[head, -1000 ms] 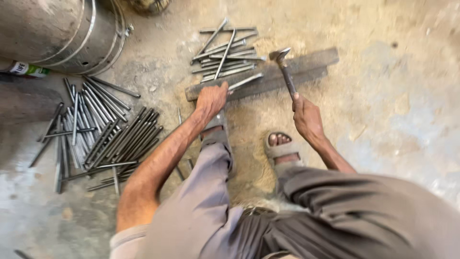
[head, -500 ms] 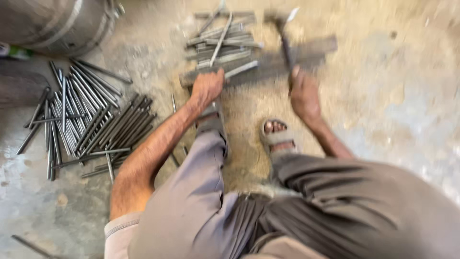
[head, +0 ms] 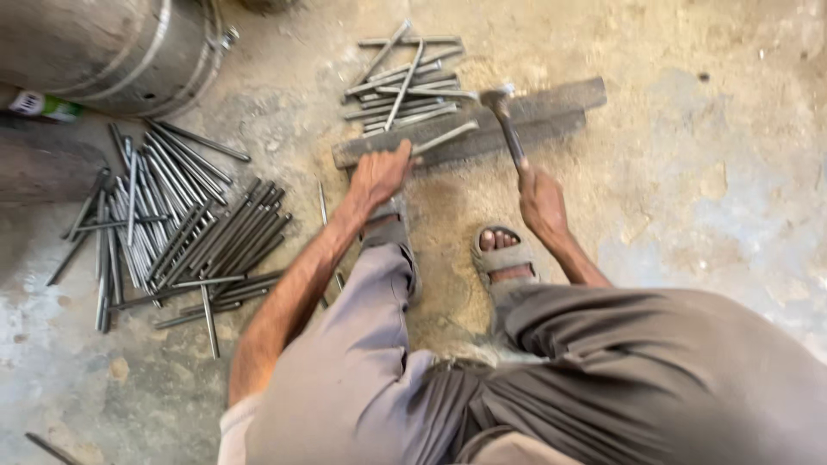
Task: The person repeatedly picks up metal rods, places them on a wooden block, and strikes them with a hammer to shape the ends. Finished rods are set aside in a pile.
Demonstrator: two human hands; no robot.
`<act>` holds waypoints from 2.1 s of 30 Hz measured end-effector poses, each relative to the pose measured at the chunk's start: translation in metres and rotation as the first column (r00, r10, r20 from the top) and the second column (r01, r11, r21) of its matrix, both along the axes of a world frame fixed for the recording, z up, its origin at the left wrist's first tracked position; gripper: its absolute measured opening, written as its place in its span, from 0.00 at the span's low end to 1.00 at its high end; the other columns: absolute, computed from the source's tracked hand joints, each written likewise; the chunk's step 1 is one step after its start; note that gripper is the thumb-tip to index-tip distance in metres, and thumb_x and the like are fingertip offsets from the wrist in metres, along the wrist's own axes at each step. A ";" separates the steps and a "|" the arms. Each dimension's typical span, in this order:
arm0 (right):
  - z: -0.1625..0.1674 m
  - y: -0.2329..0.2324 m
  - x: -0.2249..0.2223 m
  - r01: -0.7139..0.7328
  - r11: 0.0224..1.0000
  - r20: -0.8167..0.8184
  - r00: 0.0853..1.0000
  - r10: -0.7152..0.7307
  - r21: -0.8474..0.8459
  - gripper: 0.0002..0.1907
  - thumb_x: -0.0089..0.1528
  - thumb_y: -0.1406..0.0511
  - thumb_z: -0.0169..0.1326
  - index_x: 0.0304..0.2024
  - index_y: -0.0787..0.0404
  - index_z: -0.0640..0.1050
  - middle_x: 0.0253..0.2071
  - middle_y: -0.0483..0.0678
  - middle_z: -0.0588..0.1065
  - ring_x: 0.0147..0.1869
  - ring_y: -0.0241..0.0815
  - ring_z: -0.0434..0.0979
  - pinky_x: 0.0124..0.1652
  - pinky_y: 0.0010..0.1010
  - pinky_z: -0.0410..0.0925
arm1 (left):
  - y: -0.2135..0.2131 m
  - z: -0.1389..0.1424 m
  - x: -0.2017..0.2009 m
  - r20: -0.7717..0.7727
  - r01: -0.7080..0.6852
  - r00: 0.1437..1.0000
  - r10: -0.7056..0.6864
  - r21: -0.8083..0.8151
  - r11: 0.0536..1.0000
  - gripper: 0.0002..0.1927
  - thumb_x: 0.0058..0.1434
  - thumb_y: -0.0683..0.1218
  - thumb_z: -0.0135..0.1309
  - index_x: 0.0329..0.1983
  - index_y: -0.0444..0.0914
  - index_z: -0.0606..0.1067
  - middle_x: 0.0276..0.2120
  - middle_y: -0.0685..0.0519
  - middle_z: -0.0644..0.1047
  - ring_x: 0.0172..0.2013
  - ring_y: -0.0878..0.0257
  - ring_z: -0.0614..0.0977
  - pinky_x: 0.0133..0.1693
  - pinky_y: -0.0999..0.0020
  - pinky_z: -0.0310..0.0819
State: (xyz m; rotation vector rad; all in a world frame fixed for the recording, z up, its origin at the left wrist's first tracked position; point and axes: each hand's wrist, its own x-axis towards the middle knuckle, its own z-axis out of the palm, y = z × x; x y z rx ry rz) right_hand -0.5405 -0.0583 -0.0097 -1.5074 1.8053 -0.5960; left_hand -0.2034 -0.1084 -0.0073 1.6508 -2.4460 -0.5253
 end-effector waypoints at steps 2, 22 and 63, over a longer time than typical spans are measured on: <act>0.003 0.011 -0.005 0.047 0.998 0.013 0.999 -0.046 -0.050 0.32 0.74 0.47 0.34 0.35 0.68 0.73 0.26 0.65 0.69 0.30 0.63 0.70 0.34 0.53 0.64 | 0.015 0.009 0.008 -0.224 0.058 0.969 -0.101 -0.189 0.980 0.11 0.68 0.48 0.53 0.43 0.35 0.70 0.24 0.40 0.77 0.26 0.41 0.81 0.28 0.47 0.74; 0.020 0.024 -0.007 0.130 0.988 0.034 0.991 -0.133 0.081 0.34 0.72 0.43 0.34 0.32 0.64 0.74 0.22 0.60 0.71 0.27 0.57 0.72 0.34 0.50 0.65 | -0.002 0.025 -0.015 -0.030 -0.013 1.000 0.005 -0.259 0.966 0.15 0.72 0.56 0.48 0.45 0.40 0.69 0.24 0.49 0.75 0.21 0.50 0.79 0.21 0.54 0.72; 0.048 0.009 -0.011 -0.083 0.988 0.079 0.992 0.094 -0.132 0.31 0.78 0.46 0.34 0.26 0.55 0.68 0.19 0.42 0.63 0.22 0.34 0.62 0.20 0.29 0.57 | -0.023 -0.006 -0.023 0.199 -0.023 0.980 0.016 0.033 0.999 0.17 0.70 0.56 0.47 0.39 0.36 0.71 0.27 0.40 0.80 0.30 0.41 0.84 0.32 0.45 0.77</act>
